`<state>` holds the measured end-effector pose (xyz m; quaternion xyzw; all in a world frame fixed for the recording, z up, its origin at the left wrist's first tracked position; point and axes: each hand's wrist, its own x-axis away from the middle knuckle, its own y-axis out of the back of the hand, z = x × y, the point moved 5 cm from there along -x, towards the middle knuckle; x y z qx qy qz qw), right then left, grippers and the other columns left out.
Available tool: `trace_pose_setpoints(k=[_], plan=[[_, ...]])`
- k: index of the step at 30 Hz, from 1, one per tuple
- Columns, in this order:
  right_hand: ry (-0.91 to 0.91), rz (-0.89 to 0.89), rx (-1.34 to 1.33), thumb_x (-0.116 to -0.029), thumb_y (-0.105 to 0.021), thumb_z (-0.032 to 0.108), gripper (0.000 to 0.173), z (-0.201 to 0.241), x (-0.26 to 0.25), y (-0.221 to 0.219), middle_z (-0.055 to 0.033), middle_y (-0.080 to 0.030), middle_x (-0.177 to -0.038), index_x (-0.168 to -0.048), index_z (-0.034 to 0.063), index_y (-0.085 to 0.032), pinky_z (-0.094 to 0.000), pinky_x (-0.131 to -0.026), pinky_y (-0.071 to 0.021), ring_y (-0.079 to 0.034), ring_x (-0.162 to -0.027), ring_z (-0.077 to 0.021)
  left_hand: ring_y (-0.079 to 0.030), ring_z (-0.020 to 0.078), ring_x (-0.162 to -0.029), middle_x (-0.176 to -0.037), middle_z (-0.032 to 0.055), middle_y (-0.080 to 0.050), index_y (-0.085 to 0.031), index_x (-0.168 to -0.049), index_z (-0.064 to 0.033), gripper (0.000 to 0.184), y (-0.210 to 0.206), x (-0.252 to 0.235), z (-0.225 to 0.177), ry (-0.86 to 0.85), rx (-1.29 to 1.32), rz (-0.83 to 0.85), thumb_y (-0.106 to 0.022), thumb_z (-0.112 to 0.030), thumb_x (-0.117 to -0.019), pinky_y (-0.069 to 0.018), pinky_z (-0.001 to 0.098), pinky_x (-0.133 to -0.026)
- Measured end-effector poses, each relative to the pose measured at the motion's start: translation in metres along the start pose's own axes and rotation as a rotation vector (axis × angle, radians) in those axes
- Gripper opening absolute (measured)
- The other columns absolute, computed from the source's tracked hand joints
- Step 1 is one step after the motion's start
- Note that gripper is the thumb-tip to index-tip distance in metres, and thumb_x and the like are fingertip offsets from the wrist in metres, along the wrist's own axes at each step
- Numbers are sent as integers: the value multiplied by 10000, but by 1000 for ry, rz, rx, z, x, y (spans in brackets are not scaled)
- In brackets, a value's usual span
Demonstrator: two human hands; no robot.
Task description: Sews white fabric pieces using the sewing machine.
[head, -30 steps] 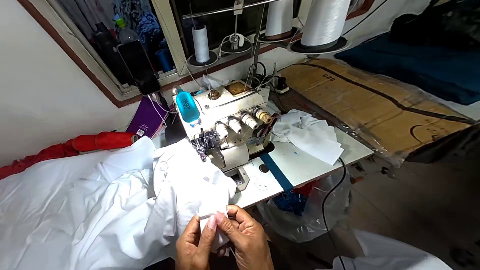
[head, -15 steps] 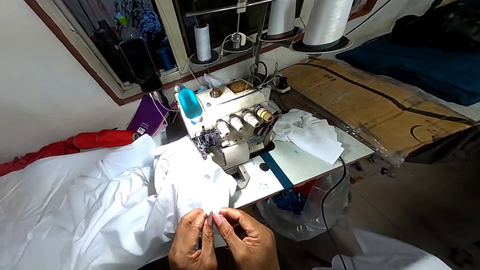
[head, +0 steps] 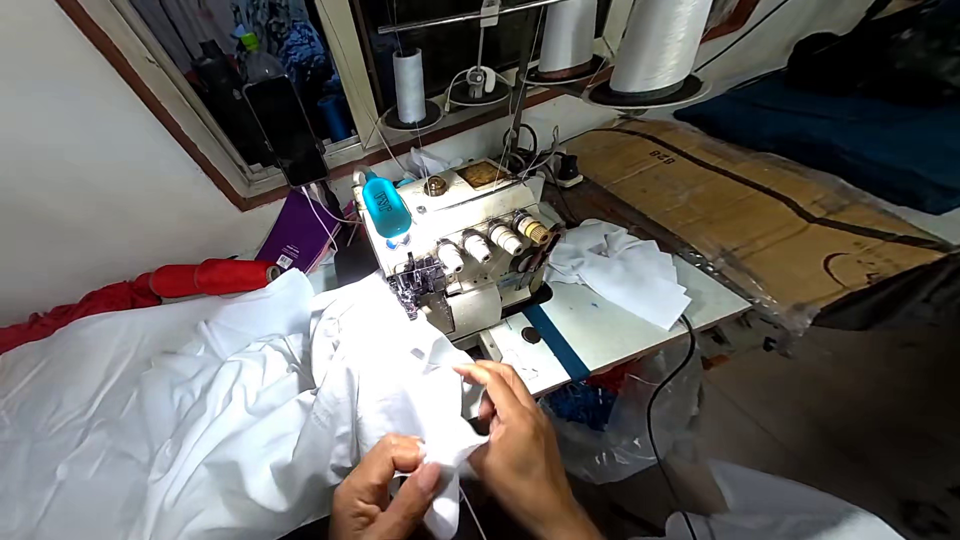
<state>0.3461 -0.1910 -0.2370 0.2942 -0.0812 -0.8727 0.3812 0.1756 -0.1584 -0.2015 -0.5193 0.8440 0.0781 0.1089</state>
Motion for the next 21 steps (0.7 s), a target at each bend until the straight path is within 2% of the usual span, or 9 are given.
trace_pose_setpoints(k=[3, 5, 7, 9, 11, 13, 15, 17, 21], plan=[[17, 13, 62, -773, -713, 166, 345, -34, -11, 11, -31, -720, -1056, -1110, 122, -775, -254, -634, -550, -640, -766, -76, -716, 118, -916, -993, 13, -741, -782, -981, -145, 183, 19, -9, -20, 119, 642, 165, -607, -196, -990, -594, 283, -832], [21, 84, -2, -789, -712, 190, 287, -48, -1, 17, 13, -727, -1016, -1066, 154, -781, -203, -631, -529, -623, -753, -28, -724, 157, -870, -981, 52, -725, -758, -954, -112, 178, 28, -16, -32, 132, 766, 190, -601, -188, -993, -614, 303, -794], [0, 325, -213, -825, -788, 246, 269, -54, 12, 18, 14, -746, -1050, -1075, 146, -783, -227, -734, -581, -679, -862, -38, -697, 88, -753, -922, 4, -723, -765, -950, -142, 161, 26, -15, -23, 240, 542, 197, -615, -194, -980, -599, 249, -662], [7, 579, -505, -865, -814, 380, 469, -44, 12, 20, -38, -706, -1260, -1225, 90, -734, -276, -948, -579, -668, -1131, -96, -630, 25, -613, -803, -45, -704, -745, -934, -139, 125, 18, -12, -7, 415, 209, 300, -630, -164, -975, -536, 207, -539], [112, 681, -637, -969, -653, 514, 615, -16, 3, 25, -117, -604, -1440, -1354, 34, -647, -358, -1118, -496, -566, -1344, -187, -596, 21, -585, -783, -29, -673, -714, -985, -60, 169, 4, -16, -2, 421, -36, 545, -581, -156, -1027, -522, 206, -529], [166, 822, -682, -1064, -482, 486, 618, 9, -2, 20, -146, -565, -1482, -1425, -7, -581, -366, -1168, -431, -525, -1384, -179, -592, 28, -591, -785, 12, -665, -721, -985, -5, 218, -8, -27, -6, 273, -239, 712, -573, -156, -1037, -526, 205, -547], [102, 964, -673, -1089, -469, 398, 496, 12, -1, 11, -84, -703, -1258, -1274, -9, -682, -251, -1014, -503, -632, -1171, -44, -601, 12, -561, -717, -4, -675, -735, -899, -34, 203, -11, -39, -15, 172, -406, 693, -641, -189, -990, -519, 195, -517], [42, 983, -667, -1059, -565, 335, 391, 3, 3, 2, -12, -673, -774, -899, 6, -704, -193, -615, -460, -580, -687, 10, -585, -27, -535, -683, -53, -682, -761, -866, -95, 214, 0, -45, -18, 110, -543, 583, -701, -285, -945, -497, 167, -493], [-17, 822, -573, -992, -683, 319, 304, -10, 11, 5, 17, -704, -730, -872, 44, -733, -165, -577, -491, -612, -630, 23, -610, -15, -679, -791, -19, -690, -740, -948, -90, 291, 15, -37, -7, 13, -594, 585, -691, -377, -952, -509, 162, -607]])
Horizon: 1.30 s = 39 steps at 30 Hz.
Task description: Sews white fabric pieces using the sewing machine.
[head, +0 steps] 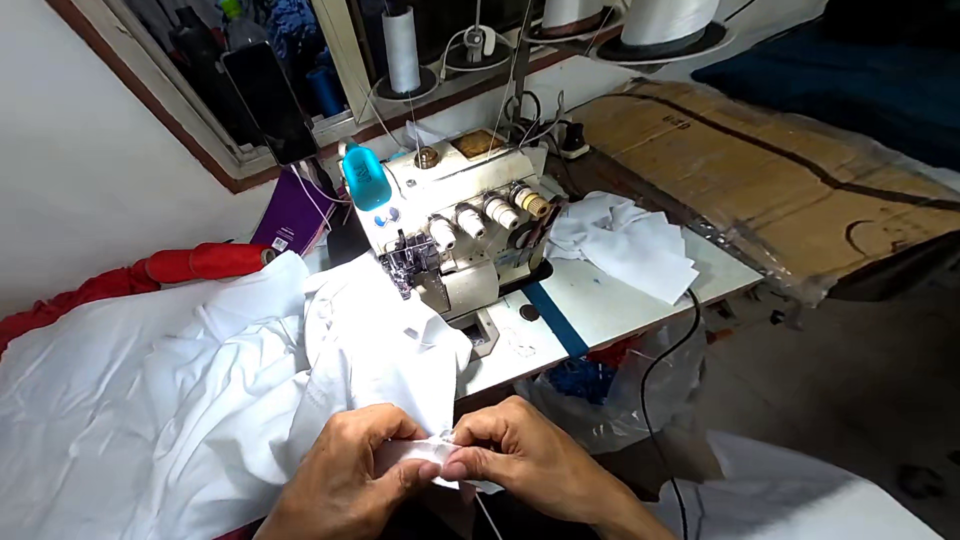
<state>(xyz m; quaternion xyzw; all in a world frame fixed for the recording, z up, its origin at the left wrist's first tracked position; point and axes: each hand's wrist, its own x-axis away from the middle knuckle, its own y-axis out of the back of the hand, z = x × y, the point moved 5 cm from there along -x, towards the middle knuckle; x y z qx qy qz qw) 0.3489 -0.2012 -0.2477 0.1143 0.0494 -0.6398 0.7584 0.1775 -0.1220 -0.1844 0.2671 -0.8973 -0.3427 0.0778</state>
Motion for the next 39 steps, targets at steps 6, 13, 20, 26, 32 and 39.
trace_pose_setpoints(k=[6, 13, 20, 26, 32, 39], plan=[[57, -163, 81, -979, -697, 310, 260, 7, 0, 4, 30, -723, -769, -893, 72, -755, -157, -612, -523, -641, -677, 28, -605, -19, -725, -803, -21, -671, -720, -940, -87, 325, 1, -1, 0, -63, 7, -53, -703, -411, -944, -497, 149, -636], [128, -264, 220, -1015, -637, 314, 277, 9, -3, -2, 5, -727, -785, -926, 85, -767, -181, -670, -530, -657, -724, -12, -581, -21, -700, -763, -40, -646, -741, -919, -114, 279, 6, -5, 3, -111, -31, -145, -688, -383, -968, -471, 145, -612], [134, -377, 370, -961, -694, 303, 228, 10, -9, -4, 1, -670, -700, -872, 98, -737, -200, -574, -485, -607, -632, -46, -584, 13, -717, -769, -4, -644, -750, -909, -91, 201, 17, -12, 6, -172, -55, -153, -723, -285, -957, -468, 161, -623], [169, -632, 425, -947, -734, 315, 192, 13, -32, 8, 30, -719, -826, -864, 152, -790, -251, -820, -476, -626, -871, -78, -623, -7, -722, -791, -25, -688, -762, -926, -111, 247, 47, -49, 13, -239, -131, -95, -642, -308, -1014, -513, 163, -641], [-49, -940, 228, -875, -774, 304, 172, -13, -76, 4, -82, -648, -1192, -847, 134, -789, -237, -945, -494, -581, -1125, -96, -625, -30, -800, -800, -107, -683, -778, -807, -177, 215, 63, -117, 60, -98, -145, -61, -690, -334, -925, -519, 202, -730], [-116, -571, -247, -888, -771, 61, 93, -17, -39, -15, -137, -733, -1111, -885, -31, -754, -212, -783, -597, -704, -955, -72, -606, 53, -755, -797, 0, -643, -719, -863, -113, 275, 40, -81, 37, -305, -134, 141, -635, -333, -1005, -483, 214, -659]])
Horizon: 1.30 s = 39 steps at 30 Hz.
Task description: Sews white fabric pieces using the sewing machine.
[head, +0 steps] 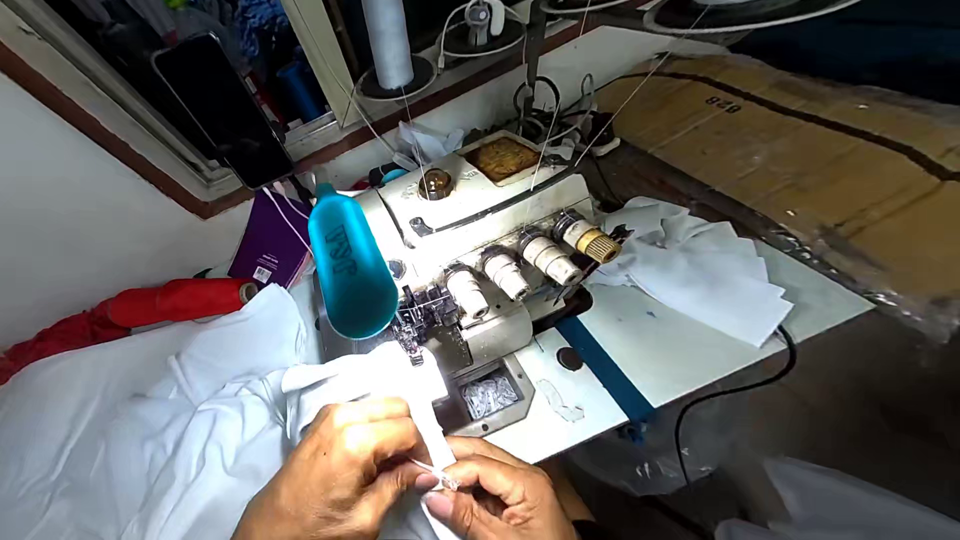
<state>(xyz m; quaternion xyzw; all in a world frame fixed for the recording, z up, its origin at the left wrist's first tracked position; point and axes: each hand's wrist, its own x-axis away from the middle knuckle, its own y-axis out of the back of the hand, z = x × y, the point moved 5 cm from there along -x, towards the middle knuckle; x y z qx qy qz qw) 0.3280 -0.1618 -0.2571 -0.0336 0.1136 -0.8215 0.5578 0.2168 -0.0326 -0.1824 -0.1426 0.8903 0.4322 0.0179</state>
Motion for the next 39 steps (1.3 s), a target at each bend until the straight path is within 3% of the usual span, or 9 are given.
trace_pose_setpoints(k=[4, 6, 9, 15, 23, 27, 31, 34, 39], plan=[[287, 41, 262, -890, -765, 61, 134, 23, 5, 3, -168, -752, -980, -824, -49, -728, -235, -861, -587, -723, -961, -126, -671, 171, -987, -1105, 47, -711, -700, -853, -118, 138, 5, -29, -31, -74, -166, 267, -683, -236, -923, -543, 377, -817], [385, 50, 360, -873, -773, 68, 151, 26, 12, 4, -154, -725, -864, -781, -36, -715, -241, -801, -568, -704, -871, -156, -680, 212, -928, -1033, 73, -711, -705, -841, -74, 84, 1, -43, -42, -59, -149, 463, -726, -150, -870, -548, 413, -781], [433, -7, 425, -901, -773, 127, 156, 27, 21, 9, -119, -754, -926, -816, 1, -736, -262, -917, -554, -707, -978, -166, -654, 235, -792, -848, 94, -662, -700, -846, -46, 149, -1, -43, -45, 31, -179, 521, -714, -184, -902, -517, 417, -685], [384, -113, 384, -926, -745, 163, 149, 29, 21, 12, -96, -767, -1014, -884, 21, -764, -243, -914, -576, -719, -1016, -109, -616, 130, -845, -863, 33, -635, -670, -836, -110, 362, 19, -12, -40, 97, -311, 147, -653, -449, -960, -500, 299, -713], [385, -191, 295, -883, -757, 169, 129, 23, 11, 4, -22, -749, -932, -804, 69, -740, -165, -769, -587, -702, -881, -25, -578, -13, -739, -787, -49, -641, -666, -769, -132, 253, 25, 10, -43, 99, -278, -191, -681, -327, -930, -461, 150, -644], [297, -268, 249, -820, -803, 158, 114, 30, 4, 7, 28, -751, -848, -789, 100, -710, -156, -624, -583, -692, -723, 0, -613, 47, -959, -821, -104, -666, -661, -739, -216, 209, 32, 9, -54, 75, -469, -383, -698, -367, -879, -468, 268, -839], [132, -196, 244, -876, -768, 165, 219, 30, -22, 11, 64, -745, -835, -1070, 80, -713, -168, -598, -572, -671, -668, 6, -637, 2, -745, -773, -82, -677, -704, -805, -175, 137, 36, -6, -49, 127, -547, -487, -674, -289, -877, -529, 195, -658], [-40, -192, 313, -891, -716, 197, 110, 8, -37, 17, 98, -681, -720, -964, 130, -762, -163, -565, -501, -594, -596, 32, -631, 62, -699, -740, -62, -653, -701, -838, -148, 76, 16, -13, -9, 290, -497, -599, -657, -209, -851, -530, 267, -650], [-197, -189, 124, -885, -722, 163, 66, -12, -31, 21, 86, -597, -609, -930, 117, -708, -193, -476, -436, -521, -498, -4, -616, 165, -871, -860, -19, -663, -716, -932, -119, 170, -6, -12, 9, 510, -427, -716, -589, -209, -866, -458, 435, -842]])
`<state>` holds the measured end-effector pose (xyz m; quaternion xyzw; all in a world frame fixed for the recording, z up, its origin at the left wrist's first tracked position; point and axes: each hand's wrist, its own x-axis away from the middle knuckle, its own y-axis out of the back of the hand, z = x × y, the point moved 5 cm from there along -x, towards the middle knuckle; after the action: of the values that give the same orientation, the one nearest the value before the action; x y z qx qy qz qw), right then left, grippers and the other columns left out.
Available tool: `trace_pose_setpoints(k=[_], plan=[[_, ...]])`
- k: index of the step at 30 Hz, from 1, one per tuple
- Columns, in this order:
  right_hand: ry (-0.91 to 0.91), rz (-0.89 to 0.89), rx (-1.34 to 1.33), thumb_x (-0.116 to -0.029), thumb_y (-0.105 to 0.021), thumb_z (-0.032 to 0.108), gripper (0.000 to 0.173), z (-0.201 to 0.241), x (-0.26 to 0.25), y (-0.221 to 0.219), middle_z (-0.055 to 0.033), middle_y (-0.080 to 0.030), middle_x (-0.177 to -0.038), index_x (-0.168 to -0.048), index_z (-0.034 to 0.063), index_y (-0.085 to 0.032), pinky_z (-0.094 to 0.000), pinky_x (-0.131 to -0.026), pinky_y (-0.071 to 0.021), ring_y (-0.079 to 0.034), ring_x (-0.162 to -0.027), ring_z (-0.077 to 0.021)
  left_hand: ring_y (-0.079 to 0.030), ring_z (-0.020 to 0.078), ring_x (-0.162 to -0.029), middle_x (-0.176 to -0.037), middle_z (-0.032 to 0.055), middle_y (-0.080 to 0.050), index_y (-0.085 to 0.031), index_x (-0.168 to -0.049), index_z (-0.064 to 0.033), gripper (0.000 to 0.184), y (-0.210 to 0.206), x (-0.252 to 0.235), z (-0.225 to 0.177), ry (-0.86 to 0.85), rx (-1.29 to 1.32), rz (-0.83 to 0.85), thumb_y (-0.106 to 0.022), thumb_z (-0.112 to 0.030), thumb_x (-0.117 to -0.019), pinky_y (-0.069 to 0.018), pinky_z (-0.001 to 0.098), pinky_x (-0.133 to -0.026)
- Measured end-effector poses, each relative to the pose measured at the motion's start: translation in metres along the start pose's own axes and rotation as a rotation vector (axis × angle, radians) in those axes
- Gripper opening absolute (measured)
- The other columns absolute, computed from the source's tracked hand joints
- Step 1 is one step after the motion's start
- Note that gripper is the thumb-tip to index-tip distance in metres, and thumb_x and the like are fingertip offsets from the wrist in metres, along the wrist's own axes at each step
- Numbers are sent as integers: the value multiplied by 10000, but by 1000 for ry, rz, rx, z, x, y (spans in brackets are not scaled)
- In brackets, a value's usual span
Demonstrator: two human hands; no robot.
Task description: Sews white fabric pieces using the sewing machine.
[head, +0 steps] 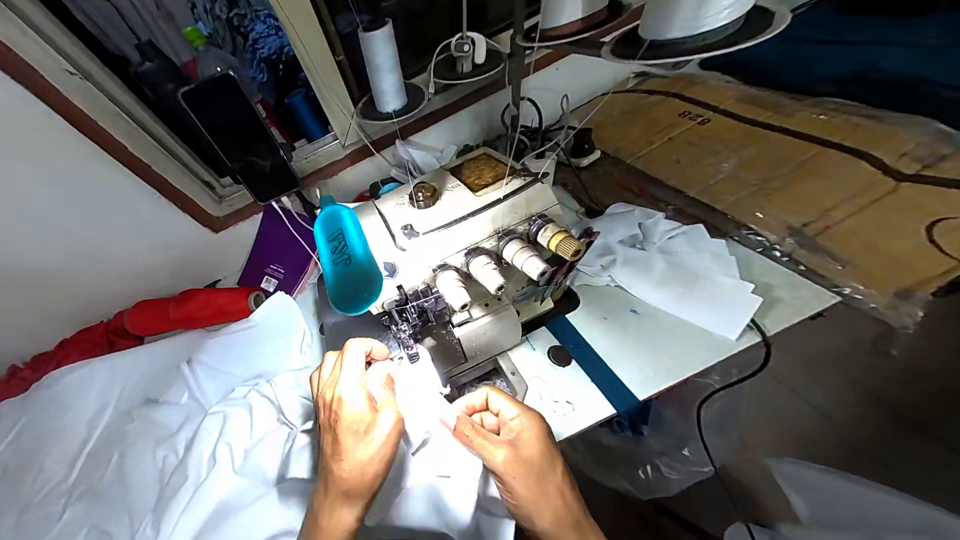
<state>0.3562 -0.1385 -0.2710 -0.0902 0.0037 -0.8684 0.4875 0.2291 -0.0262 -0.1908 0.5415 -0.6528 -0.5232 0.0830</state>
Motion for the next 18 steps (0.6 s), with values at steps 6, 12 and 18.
trace_pose_setpoints(k=[6, 12, 18], plan=[[24, -104, -84, -874, -714, 43, 90, 14, -2, -8, 70, -599, -592, -946, 81, -675, -189, -450, -440, -513, -463, -9, -607, 140, -837, -820, -22, -637, -671, -874, -117, 101, -8, -19, 3, 113, 22, 33, -601, -183, -841, -414, 455, -882], [153, -211, -50, -839, -706, 80, 117, 18, -20, -20, 96, -542, -550, -946, 96, -663, -176, -418, -394, -462, -437, 6, -652, 241, -935, -938, 102, -678, -683, -1020, -61, 222, -17, -45, 19, 357, 53, 80, -751, -52, -809, -513, 473, -822], [134, -195, -60, -831, -723, 61, 161, 16, -14, -21, 78, -595, -571, -976, 88, -658, -181, -425, -423, -508, -449, -5, -658, 201, -916, -924, 70, -678, -678, -1017, -88, 228, -17, -43, 20, 366, 84, 59, -776, -56, -814, -524, 446, -807]])
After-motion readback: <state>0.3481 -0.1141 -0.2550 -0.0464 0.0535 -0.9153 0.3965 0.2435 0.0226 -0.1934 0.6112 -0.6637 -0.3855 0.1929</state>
